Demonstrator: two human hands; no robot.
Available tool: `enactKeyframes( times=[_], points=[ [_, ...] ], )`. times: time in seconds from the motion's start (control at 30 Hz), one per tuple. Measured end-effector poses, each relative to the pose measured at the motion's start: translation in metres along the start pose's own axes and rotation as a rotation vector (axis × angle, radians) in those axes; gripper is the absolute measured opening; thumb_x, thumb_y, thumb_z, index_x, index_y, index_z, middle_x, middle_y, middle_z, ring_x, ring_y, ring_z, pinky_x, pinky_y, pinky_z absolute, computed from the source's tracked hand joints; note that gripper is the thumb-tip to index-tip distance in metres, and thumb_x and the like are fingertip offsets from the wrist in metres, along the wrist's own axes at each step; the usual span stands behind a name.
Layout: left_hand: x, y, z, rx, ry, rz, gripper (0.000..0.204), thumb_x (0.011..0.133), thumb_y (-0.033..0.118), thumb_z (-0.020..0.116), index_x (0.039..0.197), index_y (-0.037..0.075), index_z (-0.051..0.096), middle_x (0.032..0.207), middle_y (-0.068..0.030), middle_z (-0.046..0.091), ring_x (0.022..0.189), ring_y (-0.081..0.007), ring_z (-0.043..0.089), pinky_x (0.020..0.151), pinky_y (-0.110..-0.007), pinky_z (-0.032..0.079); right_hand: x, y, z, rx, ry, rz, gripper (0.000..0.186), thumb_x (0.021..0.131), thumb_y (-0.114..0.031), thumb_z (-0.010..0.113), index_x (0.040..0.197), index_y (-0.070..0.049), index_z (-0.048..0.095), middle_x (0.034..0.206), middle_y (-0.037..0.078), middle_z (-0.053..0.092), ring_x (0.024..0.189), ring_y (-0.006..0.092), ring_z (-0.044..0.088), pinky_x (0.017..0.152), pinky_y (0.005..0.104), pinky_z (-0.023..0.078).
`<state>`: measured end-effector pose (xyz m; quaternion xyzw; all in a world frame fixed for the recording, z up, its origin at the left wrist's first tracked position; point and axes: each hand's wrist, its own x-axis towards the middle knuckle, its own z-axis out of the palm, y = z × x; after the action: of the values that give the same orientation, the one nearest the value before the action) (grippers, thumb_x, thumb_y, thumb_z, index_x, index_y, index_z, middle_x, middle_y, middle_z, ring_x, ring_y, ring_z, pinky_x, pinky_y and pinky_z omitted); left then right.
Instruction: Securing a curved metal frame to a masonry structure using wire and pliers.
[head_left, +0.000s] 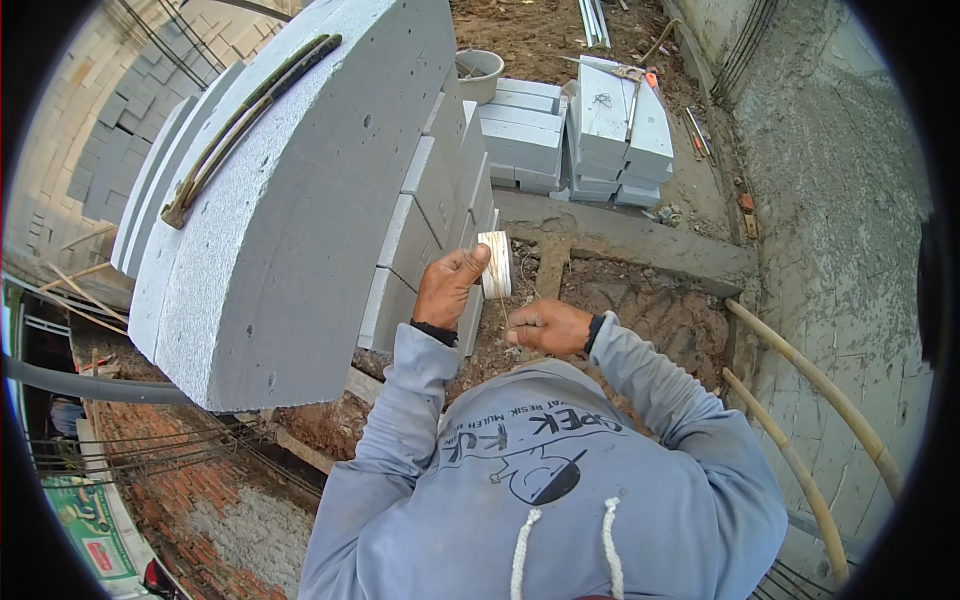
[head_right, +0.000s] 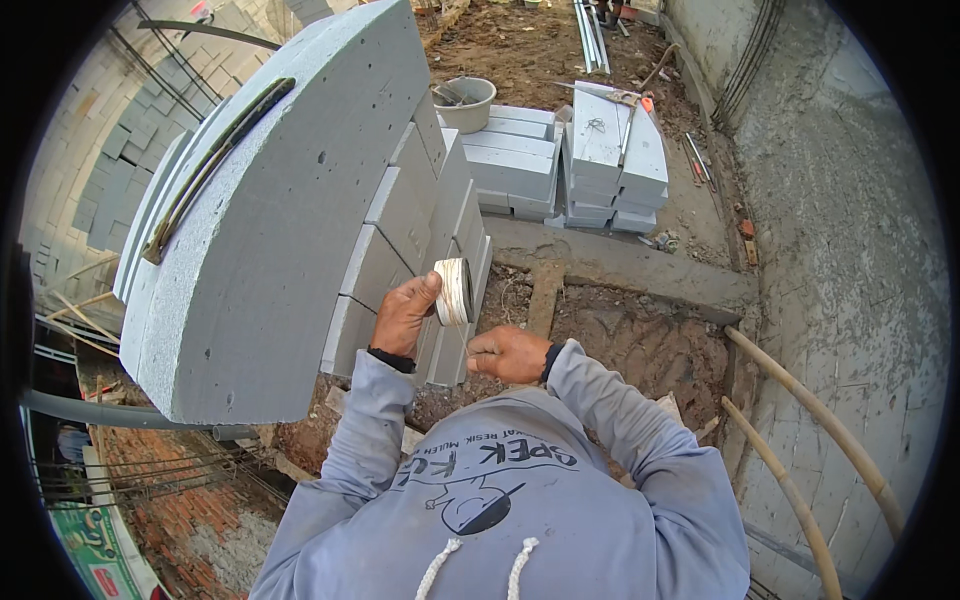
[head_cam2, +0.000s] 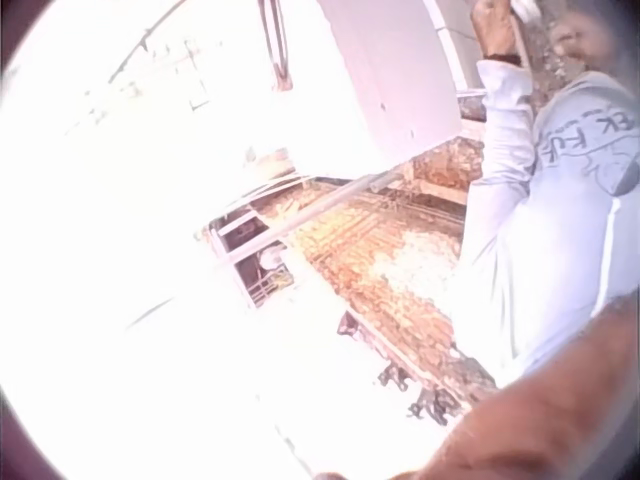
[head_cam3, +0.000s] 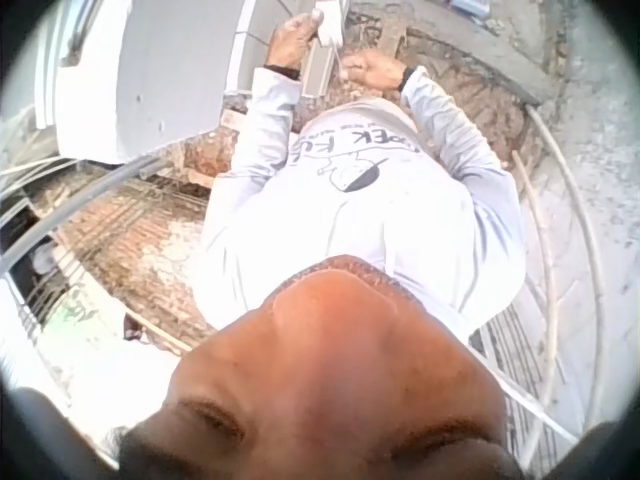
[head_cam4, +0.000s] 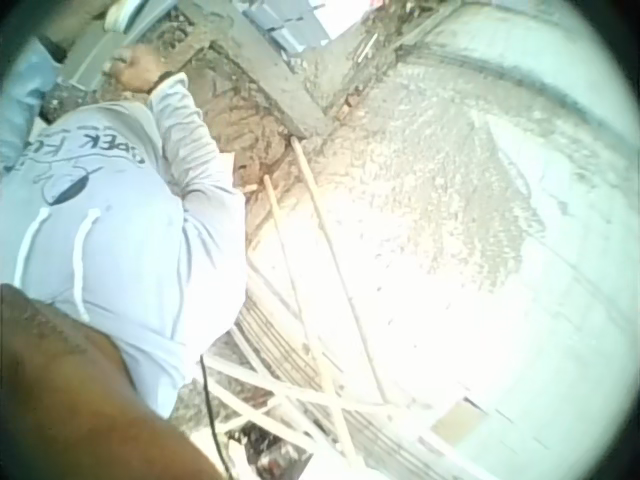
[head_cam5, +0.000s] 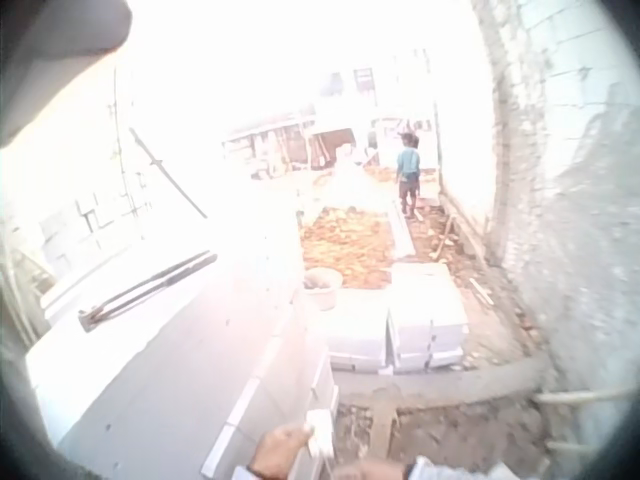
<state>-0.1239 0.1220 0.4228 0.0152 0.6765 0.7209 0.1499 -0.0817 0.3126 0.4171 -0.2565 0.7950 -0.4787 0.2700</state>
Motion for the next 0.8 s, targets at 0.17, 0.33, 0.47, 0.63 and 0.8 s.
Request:
enactKeyframes(
  times=[0.17, 0.33, 0.47, 0.63, 0.8],
  points=[
    [-0.01, 0.002, -0.003, 0.087, -0.339, -0.119, 0.048, 0.088, 0.046, 0.059, 0.095, -0.002, 0.064, 0.088, -0.0051, 0.065, 0.079, -0.0095, 0.057, 0.074, -0.023, 0.043, 0.026, 0.019, -0.052, -0.132, 0.168, 0.301, 0.025, 0.085, -0.022, 0.056, 0.099, -0.003, 0.064, 0.083, 0.014, 0.066, 0.076, 0.0266, 0.062, 0.071, 0.0385, 0.048],
    [-0.003, -0.004, 0.009, 0.27, -0.021, -0.028, 0.048, 0.083, 0.048, 0.065, 0.069, 0.002, 0.062, 0.061, 0.0003, 0.052, 0.058, -0.007, 0.042, 0.051, -0.024, 0.034, 0.01, -0.015, -0.055, -0.318, 0.34, -0.085, 0.019, 0.086, -0.021, 0.055, 0.086, -0.003, 0.061, 0.073, 0.016, 0.06, 0.068, 0.033, 0.059, 0.064, 0.0419, 0.045],
    [-0.002, 0.0, 0.001, 0.098, 0.168, 0.074, 0.048, 0.086, 0.048, 0.061, 0.076, 0.001, 0.064, 0.066, -0.0008, 0.057, 0.062, -0.0067, 0.047, 0.055, -0.024, 0.038, 0.002, -0.002, -0.004, -0.116, 0.094, -0.077, 0.021, 0.088, -0.022, 0.055, 0.088, -0.003, 0.061, 0.074, 0.015, 0.061, 0.07, 0.0308, 0.061, 0.065, 0.0417, 0.045],
    [-0.013, 0.006, -0.006, -0.109, -0.127, -0.059, 0.053, 0.088, 0.051, 0.057, 0.085, -0.001, 0.066, 0.072, -0.0032, 0.062, 0.067, -0.0089, 0.054, 0.061, -0.023, 0.042, 0.025, 0.027, -0.04, -0.1, 0.159, 0.205, 0.026, 0.087, -0.024, 0.053, 0.099, -0.003, 0.064, 0.086, 0.017, 0.065, 0.076, 0.0303, 0.062, 0.069, 0.0411, 0.046],
    [-0.007, 0.006, 0.002, 0.43, -0.002, -0.065, 0.048, 0.086, 0.048, 0.061, 0.078, 0.001, 0.065, 0.066, 0.0009, 0.054, 0.063, -0.0069, 0.045, 0.058, -0.023, 0.037, 0.02, -0.004, -0.054, -0.149, 0.309, -0.205, 0.025, 0.086, -0.026, 0.052, 0.089, -0.003, 0.062, 0.076, 0.017, 0.062, 0.071, 0.0342, 0.06, 0.065, 0.0417, 0.045]
  ],
)
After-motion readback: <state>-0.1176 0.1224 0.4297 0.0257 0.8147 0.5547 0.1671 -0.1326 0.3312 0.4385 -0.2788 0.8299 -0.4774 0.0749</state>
